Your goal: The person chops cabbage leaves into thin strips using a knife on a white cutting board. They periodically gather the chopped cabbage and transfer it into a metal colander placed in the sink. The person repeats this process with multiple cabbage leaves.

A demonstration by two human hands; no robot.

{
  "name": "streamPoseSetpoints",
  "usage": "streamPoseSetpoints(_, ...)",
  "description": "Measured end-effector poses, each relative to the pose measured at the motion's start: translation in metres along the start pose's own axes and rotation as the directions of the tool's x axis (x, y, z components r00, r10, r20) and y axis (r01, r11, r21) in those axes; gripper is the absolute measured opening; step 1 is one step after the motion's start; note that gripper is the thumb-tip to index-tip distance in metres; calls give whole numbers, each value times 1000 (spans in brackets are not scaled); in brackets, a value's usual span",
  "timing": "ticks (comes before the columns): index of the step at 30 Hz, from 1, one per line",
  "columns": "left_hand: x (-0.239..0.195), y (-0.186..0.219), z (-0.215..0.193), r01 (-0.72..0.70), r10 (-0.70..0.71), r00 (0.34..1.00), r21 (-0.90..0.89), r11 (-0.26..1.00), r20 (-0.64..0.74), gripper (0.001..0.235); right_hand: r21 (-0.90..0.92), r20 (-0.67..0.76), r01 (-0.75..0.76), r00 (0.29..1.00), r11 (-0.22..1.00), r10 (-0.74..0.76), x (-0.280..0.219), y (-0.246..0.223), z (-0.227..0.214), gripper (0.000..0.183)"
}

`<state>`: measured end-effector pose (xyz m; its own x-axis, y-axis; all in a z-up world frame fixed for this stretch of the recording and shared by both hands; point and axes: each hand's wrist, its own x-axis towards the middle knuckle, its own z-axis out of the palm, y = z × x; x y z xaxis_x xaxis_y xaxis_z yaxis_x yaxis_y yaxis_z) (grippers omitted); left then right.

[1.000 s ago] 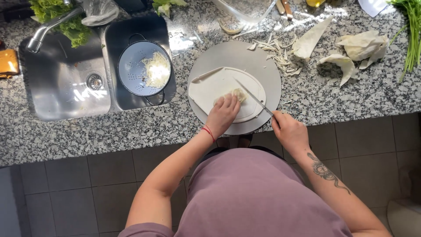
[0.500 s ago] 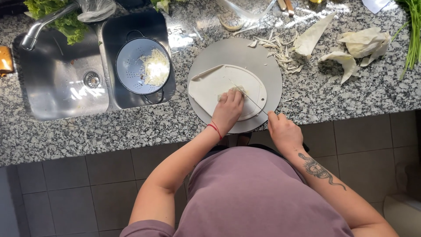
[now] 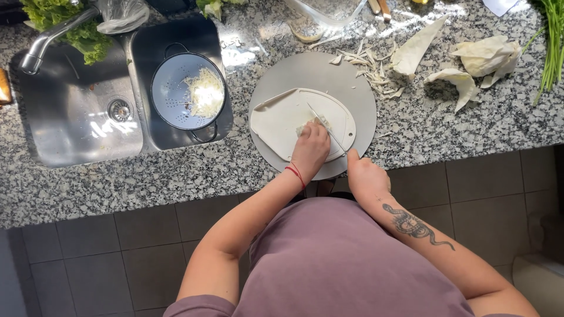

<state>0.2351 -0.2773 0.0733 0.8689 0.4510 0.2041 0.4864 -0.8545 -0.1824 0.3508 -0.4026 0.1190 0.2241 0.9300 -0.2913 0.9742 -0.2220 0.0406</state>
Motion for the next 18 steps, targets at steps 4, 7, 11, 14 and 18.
streamPoseSetpoints(4, -5, 5, 19, -2, 1, 1000, -16, 1000, -26, 24, 84, 70, 28, 997, 996, -33, 21, -1, 2, 10)
streamPoseSetpoints(7, -7, 4, 10, 10, -11, 999, -16, 1000, -46, 23, 126, 18, 50, 998, 991, -52, 38, -6, 22, 10)
streamPoseSetpoints(11, -14, -6, -1, 35, -38, 994, -29, 999, -106, 23, 114, -44, 67, 997, 991, -62, 47, -12, 19, 8)
streamPoseSetpoints(14, -25, -19, -22, 57, -65, 988, -61, 997, -142, 25, 111, -64, 80, 995, 991, -74, 43, -11, 5, 6)
streamPoseSetpoints(18, -36, -34, -39, 125, -134, 990, -157, 980, -43, 31, 42, -117, 133, 985, 990, -127, 34, -2, -1, 6)
